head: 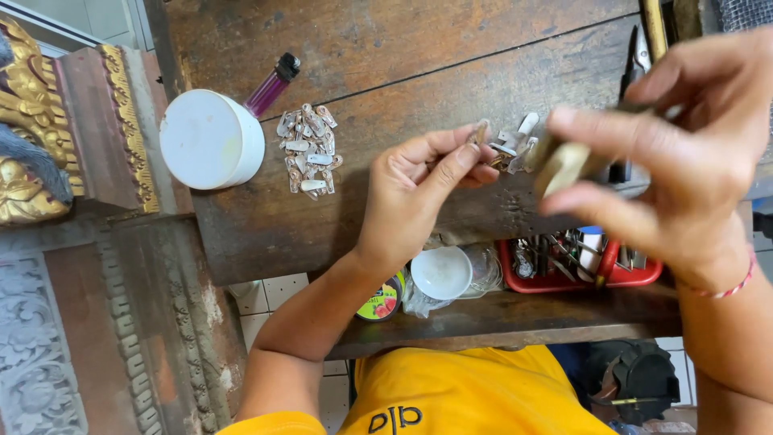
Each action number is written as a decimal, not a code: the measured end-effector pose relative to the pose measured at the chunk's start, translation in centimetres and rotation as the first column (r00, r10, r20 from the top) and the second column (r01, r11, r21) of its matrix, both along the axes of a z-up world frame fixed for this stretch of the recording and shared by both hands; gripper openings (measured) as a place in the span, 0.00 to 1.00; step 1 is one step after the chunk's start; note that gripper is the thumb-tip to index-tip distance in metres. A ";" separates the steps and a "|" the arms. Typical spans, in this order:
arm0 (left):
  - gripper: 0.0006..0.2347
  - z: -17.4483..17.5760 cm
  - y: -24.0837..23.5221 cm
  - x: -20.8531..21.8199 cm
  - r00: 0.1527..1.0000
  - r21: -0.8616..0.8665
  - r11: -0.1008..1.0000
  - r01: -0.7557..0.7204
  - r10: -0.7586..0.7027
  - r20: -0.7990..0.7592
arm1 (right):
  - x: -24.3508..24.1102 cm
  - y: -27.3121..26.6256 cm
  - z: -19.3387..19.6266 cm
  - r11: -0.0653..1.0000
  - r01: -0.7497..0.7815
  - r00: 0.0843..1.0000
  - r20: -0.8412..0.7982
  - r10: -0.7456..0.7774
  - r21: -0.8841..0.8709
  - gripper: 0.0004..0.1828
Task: The person repeatedly picks up small metal pieces from a wooden table and scrubs them with a wire brush held in the right hand. The person turns each piece to clean different sides and places the brushed pieces back on the table. A white container, a lighter, and a red tray of tools are visible nearby.
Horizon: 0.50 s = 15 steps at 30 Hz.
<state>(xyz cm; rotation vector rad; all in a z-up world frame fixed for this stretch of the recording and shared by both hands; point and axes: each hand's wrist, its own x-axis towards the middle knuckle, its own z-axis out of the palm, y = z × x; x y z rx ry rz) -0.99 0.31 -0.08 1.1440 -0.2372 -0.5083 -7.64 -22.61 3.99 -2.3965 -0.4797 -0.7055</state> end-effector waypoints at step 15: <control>0.06 2.9 0.2 -0.7 0.620 0.325 0.929 -0.176 -0.152 0.770 | -0.2 -2.1 -1.6 0.990 -0.115 0.972 -0.194 0.129 0.083 0.29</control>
